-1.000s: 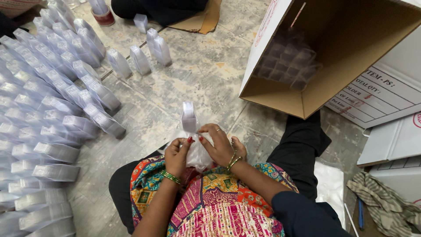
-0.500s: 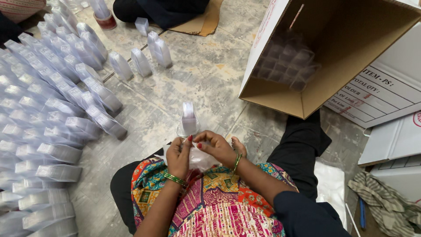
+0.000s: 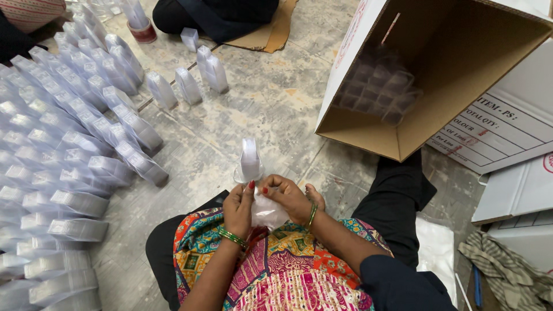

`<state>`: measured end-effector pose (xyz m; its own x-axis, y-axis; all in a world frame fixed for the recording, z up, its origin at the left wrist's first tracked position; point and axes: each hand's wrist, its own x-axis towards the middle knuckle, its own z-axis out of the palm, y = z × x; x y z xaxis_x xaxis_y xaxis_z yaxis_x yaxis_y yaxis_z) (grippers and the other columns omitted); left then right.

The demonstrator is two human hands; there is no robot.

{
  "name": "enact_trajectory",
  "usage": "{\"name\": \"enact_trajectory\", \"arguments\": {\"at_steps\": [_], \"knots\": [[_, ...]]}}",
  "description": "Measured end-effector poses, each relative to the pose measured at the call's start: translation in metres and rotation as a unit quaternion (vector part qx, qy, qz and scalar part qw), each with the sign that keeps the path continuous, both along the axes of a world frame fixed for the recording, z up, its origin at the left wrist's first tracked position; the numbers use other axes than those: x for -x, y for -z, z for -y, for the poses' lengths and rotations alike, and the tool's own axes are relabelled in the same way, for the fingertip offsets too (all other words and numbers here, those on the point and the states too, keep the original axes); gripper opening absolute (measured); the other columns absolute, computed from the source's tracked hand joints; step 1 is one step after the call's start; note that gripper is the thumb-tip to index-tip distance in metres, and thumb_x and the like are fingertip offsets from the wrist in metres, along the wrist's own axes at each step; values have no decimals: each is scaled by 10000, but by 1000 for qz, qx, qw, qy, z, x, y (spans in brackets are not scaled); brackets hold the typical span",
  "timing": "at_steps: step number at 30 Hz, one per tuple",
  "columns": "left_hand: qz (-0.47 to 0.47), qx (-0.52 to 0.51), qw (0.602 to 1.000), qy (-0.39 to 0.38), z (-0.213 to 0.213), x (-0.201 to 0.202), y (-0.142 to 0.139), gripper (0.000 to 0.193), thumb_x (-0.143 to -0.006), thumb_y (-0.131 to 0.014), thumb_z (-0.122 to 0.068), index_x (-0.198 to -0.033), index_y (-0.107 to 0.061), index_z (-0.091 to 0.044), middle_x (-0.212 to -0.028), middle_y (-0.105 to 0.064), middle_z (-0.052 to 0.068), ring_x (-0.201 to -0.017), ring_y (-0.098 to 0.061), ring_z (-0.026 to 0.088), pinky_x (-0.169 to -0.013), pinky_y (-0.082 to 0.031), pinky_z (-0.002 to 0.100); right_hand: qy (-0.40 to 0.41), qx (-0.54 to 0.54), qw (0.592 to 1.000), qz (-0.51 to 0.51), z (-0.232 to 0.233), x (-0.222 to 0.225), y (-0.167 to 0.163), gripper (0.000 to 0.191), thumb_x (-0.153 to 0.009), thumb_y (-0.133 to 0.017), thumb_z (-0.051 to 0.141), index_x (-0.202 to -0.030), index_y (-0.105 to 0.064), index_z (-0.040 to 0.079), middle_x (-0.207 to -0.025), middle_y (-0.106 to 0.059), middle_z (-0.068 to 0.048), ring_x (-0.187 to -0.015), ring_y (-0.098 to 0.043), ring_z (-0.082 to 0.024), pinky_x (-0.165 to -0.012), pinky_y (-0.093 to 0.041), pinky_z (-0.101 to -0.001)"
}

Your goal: The person sits on the floor and places white ribbon spools into clear plastic bags one at a time, then sets the bagged spools on the floor and places them into a large cardboard box. Another person nearby handles bagged spools as well.

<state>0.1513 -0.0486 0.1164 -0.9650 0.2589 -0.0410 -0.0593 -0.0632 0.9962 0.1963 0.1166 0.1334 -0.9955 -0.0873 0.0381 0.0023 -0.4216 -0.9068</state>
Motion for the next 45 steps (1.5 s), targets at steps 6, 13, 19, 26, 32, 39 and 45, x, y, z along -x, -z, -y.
{"name": "enact_trajectory", "arguments": {"at_steps": [6,13,19,26,32,39,45], "knots": [[46,-62,997,16,0,3,3,347,-1006,-647,-334,-814,-649,-45,-738,-587,-50,-673,-457,27,-591,-389,229,10,26,998,52,-3,2,11,162,-965,-732,210,-992,-656,69,-912,-664,26,-836,-596,-41,-780,-489,-215],[96,-158,982,47,-1,4,14,309,-999,-645,-321,-837,-658,-58,-774,-633,-45,-686,-499,37,-636,-407,219,57,21,998,31,-8,7,49,271,-1069,-790,198,-919,-609,63,-859,-567,61,-776,-476,-7,-688,-397,-187],[111,-198,973,44,3,13,36,383,-1048,-614,-360,-793,-605,-74,-750,-551,-49,-687,-442,49,-651,-376,224,64,36,997,34,-8,7,32,251,-948,-744,302,-916,-646,73,-902,-683,13,-872,-618,-54,-864,-503,-200],[156,-190,965,91,4,5,16,211,-981,-671,-248,-870,-637,-72,-784,-610,-45,-711,-517,62,-664,-447,236,30,111,991,69,-7,5,21,256,-954,-782,276,-922,-634,70,-818,-623,9,-741,-552,-56,-689,-457,-213],[206,-151,952,170,5,0,-6,112,-862,-762,-57,-933,-684,-19,-839,-721,17,-733,-659,97,-679,-540,256,39,89,993,70,-7,9,33,245,-927,-765,234,-849,-575,100,-862,-649,43,-788,-580,-36,-701,-490,-206],[219,-193,942,167,13,8,2,138,-908,-776,-94,-976,-682,-20,-871,-706,28,-734,-650,89,-659,-526,246,9,12,997,74,-19,8,30,210,-1005,-746,238,-944,-623,79,-844,-591,53,-751,-510,-22,-674,-427,-201],[214,-129,953,168,11,6,5,182,-847,-786,-106,-991,-706,-29,-880,-737,45,-735,-687,106,-661,-554,257,-3,-49,998,24,-21,9,10,175,-986,-722,205,-1051,-654,57,-986,-659,27,-943,-605,-50,-868,-500,-230]]}}
